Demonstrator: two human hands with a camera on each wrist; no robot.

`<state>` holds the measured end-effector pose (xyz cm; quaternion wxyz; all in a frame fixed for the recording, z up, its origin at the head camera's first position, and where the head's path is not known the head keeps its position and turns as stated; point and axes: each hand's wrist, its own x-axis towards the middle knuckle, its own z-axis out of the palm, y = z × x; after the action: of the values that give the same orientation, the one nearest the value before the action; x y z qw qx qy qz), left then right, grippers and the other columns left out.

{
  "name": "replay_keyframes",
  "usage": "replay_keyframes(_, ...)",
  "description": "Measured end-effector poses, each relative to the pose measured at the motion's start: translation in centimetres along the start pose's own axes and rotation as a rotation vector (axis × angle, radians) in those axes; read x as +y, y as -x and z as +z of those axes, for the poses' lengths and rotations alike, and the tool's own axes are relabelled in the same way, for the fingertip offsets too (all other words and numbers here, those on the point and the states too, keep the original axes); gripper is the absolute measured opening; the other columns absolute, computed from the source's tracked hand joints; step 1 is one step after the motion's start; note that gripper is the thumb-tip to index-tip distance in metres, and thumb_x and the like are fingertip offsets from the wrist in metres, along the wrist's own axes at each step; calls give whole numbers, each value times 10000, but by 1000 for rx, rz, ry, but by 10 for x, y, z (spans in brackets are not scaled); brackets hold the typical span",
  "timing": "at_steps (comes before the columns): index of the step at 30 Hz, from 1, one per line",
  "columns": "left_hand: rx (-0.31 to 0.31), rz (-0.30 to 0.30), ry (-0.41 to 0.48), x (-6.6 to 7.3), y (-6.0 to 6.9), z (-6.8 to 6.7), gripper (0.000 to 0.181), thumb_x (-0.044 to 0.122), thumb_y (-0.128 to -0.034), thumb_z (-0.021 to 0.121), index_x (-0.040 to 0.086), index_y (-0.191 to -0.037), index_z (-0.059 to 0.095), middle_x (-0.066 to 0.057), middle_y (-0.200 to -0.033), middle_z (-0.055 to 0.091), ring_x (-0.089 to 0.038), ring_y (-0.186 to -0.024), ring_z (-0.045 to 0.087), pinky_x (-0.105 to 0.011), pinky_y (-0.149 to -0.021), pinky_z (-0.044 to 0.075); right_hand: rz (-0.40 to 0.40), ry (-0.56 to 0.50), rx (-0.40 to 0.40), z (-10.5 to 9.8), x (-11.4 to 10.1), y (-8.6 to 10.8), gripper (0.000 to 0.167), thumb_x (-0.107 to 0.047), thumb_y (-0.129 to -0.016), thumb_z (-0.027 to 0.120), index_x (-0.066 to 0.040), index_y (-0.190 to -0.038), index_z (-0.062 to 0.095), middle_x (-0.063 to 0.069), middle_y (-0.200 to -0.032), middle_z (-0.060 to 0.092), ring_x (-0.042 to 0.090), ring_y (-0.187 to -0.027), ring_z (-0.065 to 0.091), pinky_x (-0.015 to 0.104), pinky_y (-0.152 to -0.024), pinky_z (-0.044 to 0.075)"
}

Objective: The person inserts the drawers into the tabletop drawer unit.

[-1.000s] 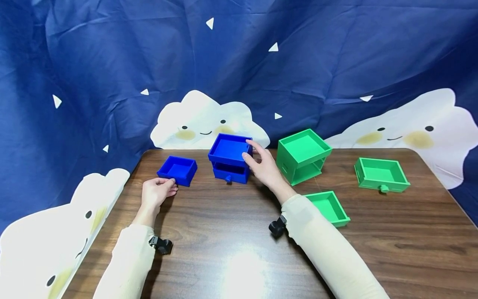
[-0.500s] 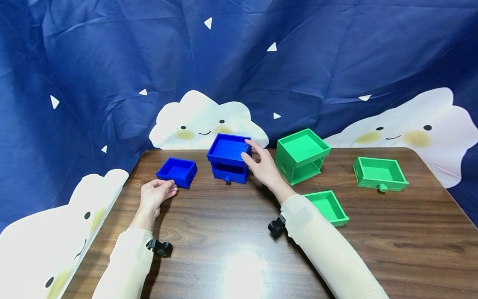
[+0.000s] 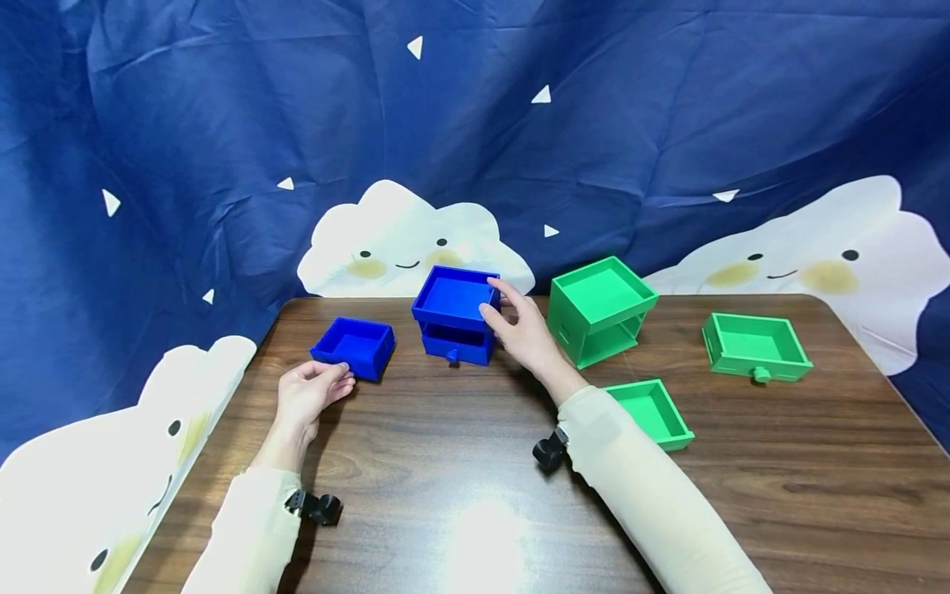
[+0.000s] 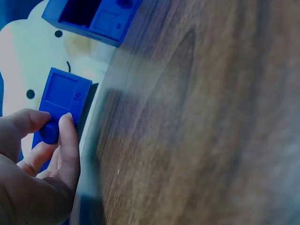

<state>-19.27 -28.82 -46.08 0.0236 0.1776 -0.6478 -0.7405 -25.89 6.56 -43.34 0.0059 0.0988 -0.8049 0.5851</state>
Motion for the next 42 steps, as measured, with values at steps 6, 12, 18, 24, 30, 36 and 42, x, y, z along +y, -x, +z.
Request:
replay_keyframes(6, -1, 20, -8, -2, 8, 2, 325, -67, -995, 690, 134, -739, 688, 9, -748, 795, -117, -709, 794, -244, -686, 659, 0, -2, -7, 1, 0, 0, 567, -360, -1087, 652, -260, -1624, 500, 251, -1529, 475, 425, -1295, 680, 501, -993, 631)
replay_keyframes(12, -20, 36, -10, -2, 16, 5, 318, -63, -992, 695, 134, -743, 680, 9, -743, 797, -113, -706, 791, -253, -687, 662, -5, 2, -9, 0, 0, 0, 567, -366, -1094, 644, -261, -1630, 492, 251, -1531, 476, 429, -1314, 664, 512, -1003, 626)
replay_keyframes(18, -28, 49, -15, -5, 23, 10, 327, -66, -993, 697, 139, -738, 678, -1, -722, 792, -106, -686, 785, -255, -676, 661, -6, 12, -10, -1, 1, 0, 569, -371, -1095, 639, -258, -1632, 489, 247, -1537, 480, 423, -1340, 647, 521, -1018, 618)
replay_keyframes(24, -43, 78, -12, -6, 29, 18, 333, -92, -984, 687, 138, -743, 687, -9, -722, 793, -117, -676, 785, -260, -659, 660, -3, 10, -11, -1, -1, 1, 570, -365, -1095, 639, -262, -1634, 486, 249, -1533, 480, 425, -1337, 648, 519, -1015, 620)
replay_keyframes(30, -56, 103, 14, -5, 35, 26, 317, -107, -972, 692, 118, -750, 696, -22, -724, 795, -129, -677, 788, -266, -660, 662, -6, 26, -7, -1, 1, 0, 570, -369, -1097, 635, -268, -1637, 481, 247, -1526, 487, 428, -1341, 646, 518, -1029, 613)
replay_keyframes(36, -63, 105, 33, -8, 39, 31, 306, -118, -967, 690, 107, -761, 679, -19, -735, 800, -127, -681, 788, -264, -659, 661, -3, 34, -9, 0, 1, 0, 573, -369, -1098, 632, -266, -1640, 476, 247, -1531, 490, 430, -1350, 638, 522, -1048, 603)
replay_keyframes(42, -66, 105, 31, -9, 44, 36, 307, -121, -963, 690, 108, -760, 677, -19, -749, 805, -139, -688, 791, -275, -661, 665, -6, 42, -7, -1, 0, 1, 570, -360, -1099, 635, -264, -1639, 478, 247, -1530, 496, 431, -1348, 639, 533, -1066, 590)
